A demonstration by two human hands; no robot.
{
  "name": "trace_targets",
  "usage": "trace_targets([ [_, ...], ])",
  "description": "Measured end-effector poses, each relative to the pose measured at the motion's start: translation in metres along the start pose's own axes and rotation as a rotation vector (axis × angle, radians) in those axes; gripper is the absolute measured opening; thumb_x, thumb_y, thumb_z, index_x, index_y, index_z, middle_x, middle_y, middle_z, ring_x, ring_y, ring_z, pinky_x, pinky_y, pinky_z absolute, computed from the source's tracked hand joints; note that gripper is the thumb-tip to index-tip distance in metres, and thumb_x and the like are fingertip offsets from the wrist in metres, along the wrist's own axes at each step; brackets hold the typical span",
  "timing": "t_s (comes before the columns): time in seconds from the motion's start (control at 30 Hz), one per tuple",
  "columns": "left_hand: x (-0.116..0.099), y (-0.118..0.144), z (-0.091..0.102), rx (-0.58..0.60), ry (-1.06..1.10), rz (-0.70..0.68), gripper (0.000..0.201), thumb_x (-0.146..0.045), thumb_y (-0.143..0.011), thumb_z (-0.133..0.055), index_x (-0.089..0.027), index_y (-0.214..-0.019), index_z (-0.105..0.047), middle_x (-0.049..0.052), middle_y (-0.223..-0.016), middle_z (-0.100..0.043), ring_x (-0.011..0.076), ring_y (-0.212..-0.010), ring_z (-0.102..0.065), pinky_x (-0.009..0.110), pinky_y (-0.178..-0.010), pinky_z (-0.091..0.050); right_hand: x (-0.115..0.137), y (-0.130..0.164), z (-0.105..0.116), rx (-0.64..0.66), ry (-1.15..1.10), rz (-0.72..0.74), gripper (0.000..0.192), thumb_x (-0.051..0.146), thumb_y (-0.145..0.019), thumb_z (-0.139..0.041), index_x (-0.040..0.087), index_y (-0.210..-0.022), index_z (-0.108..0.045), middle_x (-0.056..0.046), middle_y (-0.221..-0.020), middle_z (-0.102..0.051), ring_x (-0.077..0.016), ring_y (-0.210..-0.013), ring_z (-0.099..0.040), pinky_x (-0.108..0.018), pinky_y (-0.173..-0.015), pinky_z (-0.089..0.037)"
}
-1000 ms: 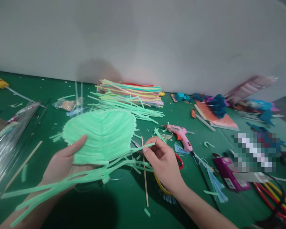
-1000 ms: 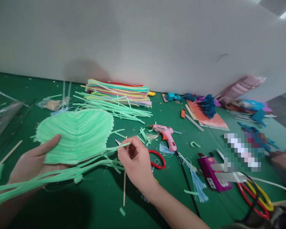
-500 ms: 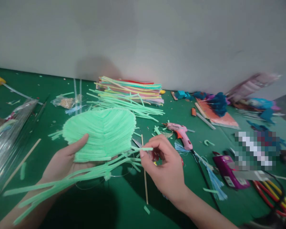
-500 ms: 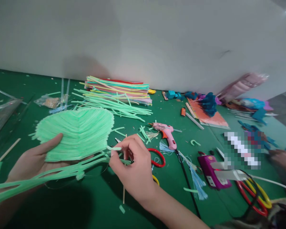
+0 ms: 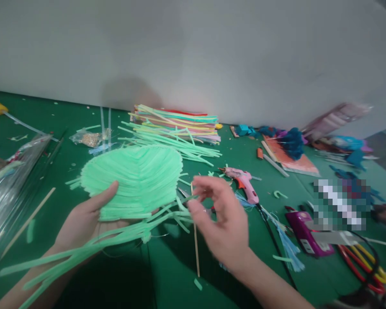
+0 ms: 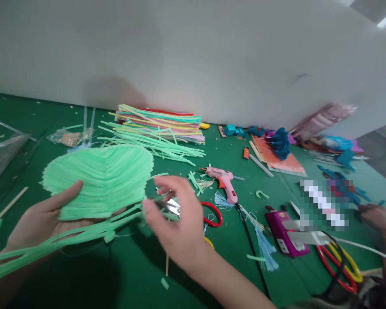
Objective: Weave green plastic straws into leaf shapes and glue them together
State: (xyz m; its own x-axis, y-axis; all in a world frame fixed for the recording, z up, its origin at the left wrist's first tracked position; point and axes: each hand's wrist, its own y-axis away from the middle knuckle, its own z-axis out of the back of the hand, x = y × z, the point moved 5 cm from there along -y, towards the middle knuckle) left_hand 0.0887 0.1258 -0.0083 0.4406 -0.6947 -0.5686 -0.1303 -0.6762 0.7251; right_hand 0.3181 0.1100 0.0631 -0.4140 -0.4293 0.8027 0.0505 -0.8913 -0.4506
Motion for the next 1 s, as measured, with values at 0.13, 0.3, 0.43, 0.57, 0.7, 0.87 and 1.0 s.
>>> trace_targets([
  [0.13, -0.001, 0.006, -0.01, 0.19, 0.083, 0.08, 0.069, -0.04, -0.085, -0.061, -0.006, -0.142, -0.044, 0.019, -0.117, -0.07, 0.0429, -0.109, -0.061, 0.059, -0.092, -0.052, -0.021, -0.013, 0.004, 0.227, -0.544, -0.445, 0.046, 0.058, -0.094, -0.043, 0.023, -0.115, -0.062, -0.009, -0.117, -0.067, -0.0198, -0.109, -0.064, -0.037, -0.094, -0.052],
  [0.3, 0.002, 0.002, -0.008, 0.38, 0.159, 0.144, 0.068, -0.043, -0.089, -0.053, -0.01, -0.147, -0.038, 0.018, -0.13, -0.062, 0.0417, -0.124, -0.05, 0.061, -0.101, -0.043, -0.034, -0.009, -0.005, 0.443, -0.346, -0.645, 0.027, 0.043, -0.082, -0.071, 0.02, -0.096, -0.072, -0.005, -0.097, -0.073, -0.0177, -0.092, -0.067, -0.032, -0.082, -0.053],
  [0.43, 0.003, -0.002, -0.003, 0.332, 0.147, 0.141, 0.07, -0.043, -0.086, -0.058, -0.013, -0.147, -0.039, 0.017, -0.131, -0.062, 0.0436, -0.123, -0.05, 0.063, -0.101, -0.042, -0.04, -0.004, -0.016, 0.443, -0.433, -0.693, 0.022, 0.037, -0.074, -0.079, 0.02, -0.088, -0.074, 0.0, -0.084, -0.071, -0.0117, -0.076, -0.064, -0.024, -0.072, -0.051],
  [0.57, -0.001, 0.008, -0.013, 0.266, 0.126, 0.103, 0.073, -0.04, -0.085, -0.061, -0.007, -0.146, -0.038, 0.02, -0.128, -0.063, 0.0448, -0.12, -0.053, 0.062, -0.099, -0.045, -0.047, -0.002, -0.022, 0.42, -0.53, -0.71, 0.018, 0.034, -0.073, -0.08, 0.021, -0.085, -0.074, 0.002, -0.079, -0.069, -0.0082, -0.071, -0.061, -0.021, -0.068, -0.048],
  [0.7, -0.003, 0.017, -0.023, 0.228, 0.159, 0.101, 0.069, -0.039, -0.088, -0.059, -0.006, -0.145, -0.039, 0.02, -0.125, -0.065, 0.0432, -0.118, -0.056, 0.06, -0.1, -0.045, -0.048, -0.002, -0.024, 0.385, -0.571, -0.719, 0.021, 0.031, -0.068, -0.083, 0.021, -0.084, -0.073, 0.003, -0.079, -0.069, -0.0082, -0.07, -0.059, -0.022, -0.068, -0.047],
  [0.87, -0.003, 0.017, -0.025, 0.25, 0.16, 0.069, 0.065, -0.037, -0.091, -0.054, -0.011, -0.148, -0.036, 0.016, -0.125, -0.066, 0.0401, -0.12, -0.055, 0.058, -0.101, -0.045, -0.048, -0.001, -0.026, 0.346, -0.526, -0.733, 0.023, 0.033, -0.065, -0.084, 0.018, -0.079, -0.073, 0.003, -0.071, -0.065, -0.0085, -0.063, -0.054, -0.022, -0.061, -0.043],
  [1.0, -0.003, 0.015, -0.018, 0.138, 0.111, 0.038, 0.066, -0.031, -0.089, -0.058, -0.01, -0.148, -0.036, 0.016, -0.12, -0.069, 0.0397, -0.114, -0.058, 0.058, -0.099, -0.047, -0.049, 0.003, -0.03, 0.321, -0.524, -0.738, 0.024, 0.034, -0.065, -0.084, 0.018, -0.08, -0.073, 0.002, -0.072, -0.065, -0.0084, -0.062, -0.053, -0.021, -0.058, -0.043],
])
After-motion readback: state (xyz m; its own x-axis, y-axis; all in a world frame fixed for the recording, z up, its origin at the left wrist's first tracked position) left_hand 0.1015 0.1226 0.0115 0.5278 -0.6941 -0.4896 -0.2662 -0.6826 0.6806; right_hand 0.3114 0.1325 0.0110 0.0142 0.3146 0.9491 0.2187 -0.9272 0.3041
